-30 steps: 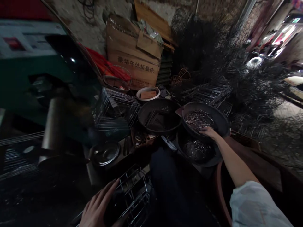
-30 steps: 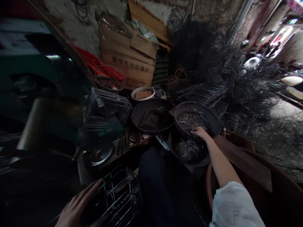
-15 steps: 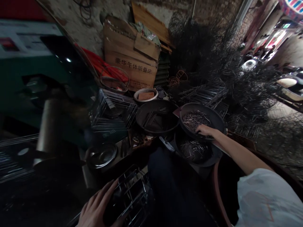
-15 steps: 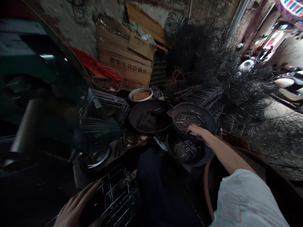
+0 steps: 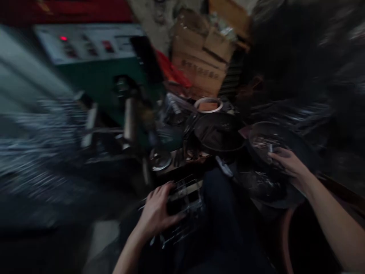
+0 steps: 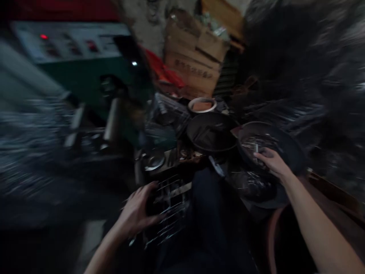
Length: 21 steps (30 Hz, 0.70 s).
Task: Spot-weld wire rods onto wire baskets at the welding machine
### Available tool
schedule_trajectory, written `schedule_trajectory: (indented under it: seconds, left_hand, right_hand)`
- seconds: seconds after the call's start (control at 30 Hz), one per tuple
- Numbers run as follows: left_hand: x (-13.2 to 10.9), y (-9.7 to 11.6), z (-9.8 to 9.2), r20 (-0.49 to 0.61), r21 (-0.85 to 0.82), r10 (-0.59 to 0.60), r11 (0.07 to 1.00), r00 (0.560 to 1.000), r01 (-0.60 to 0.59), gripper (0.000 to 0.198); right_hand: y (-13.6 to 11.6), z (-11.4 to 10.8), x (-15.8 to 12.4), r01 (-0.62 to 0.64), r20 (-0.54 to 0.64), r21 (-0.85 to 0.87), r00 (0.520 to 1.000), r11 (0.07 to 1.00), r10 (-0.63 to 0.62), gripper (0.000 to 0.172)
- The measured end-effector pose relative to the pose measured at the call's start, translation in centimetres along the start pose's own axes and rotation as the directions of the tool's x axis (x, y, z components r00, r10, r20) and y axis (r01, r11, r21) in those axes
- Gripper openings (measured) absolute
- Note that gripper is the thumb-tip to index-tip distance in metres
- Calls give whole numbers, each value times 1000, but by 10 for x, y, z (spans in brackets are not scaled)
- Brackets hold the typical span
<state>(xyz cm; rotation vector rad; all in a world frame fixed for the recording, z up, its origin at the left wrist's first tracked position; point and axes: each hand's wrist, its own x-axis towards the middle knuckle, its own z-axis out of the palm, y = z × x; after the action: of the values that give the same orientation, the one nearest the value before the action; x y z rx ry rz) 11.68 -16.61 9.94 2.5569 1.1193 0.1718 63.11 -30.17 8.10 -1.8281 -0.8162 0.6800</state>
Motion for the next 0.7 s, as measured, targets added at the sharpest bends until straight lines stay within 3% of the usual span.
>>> schedule_trajectory:
  seconds: [0.1,0.2,0.3,0.37,0.47,0.57,0.6,0.7]
  left_hand:
    - [9,16,-13,67,-42,-5,999,998,8,87]
    - [12,20,-18,81,-64,-17,998,997,22,91]
    - [9,20,-17,79,-67,-17,997,997,23,98]
    - [8,21,-16,83,-58,-10,998,997,15,98]
    - [7,21,-21,95,-47,0,999,995,5,96]
    - [4,19,-35,55,-39,10,999,998,-8,94]
    - [3,17,-40,27,-27,10,1000,1000,-9,91]
    - [1,9,-53,-58,21,-3,1000,998,4,83]
  right_hand:
    - [-26,61,-24,-73,297,106,954,992,39,45]
    - [-45,124,-58,-155,529,125,846,980,66,49]
    - [-51,169,-87,-194,671,149,740,970,45,47]
    - [-52,185,-99,-220,736,177,677,959,19,43]
    - [-62,190,-110,-218,822,233,565,948,-72,39]
    - [-84,190,-113,-118,861,287,466,951,-202,39]
    - [-92,192,-112,-42,853,294,461,955,-242,36]
    - [-112,212,-108,258,764,286,520,923,-382,24]
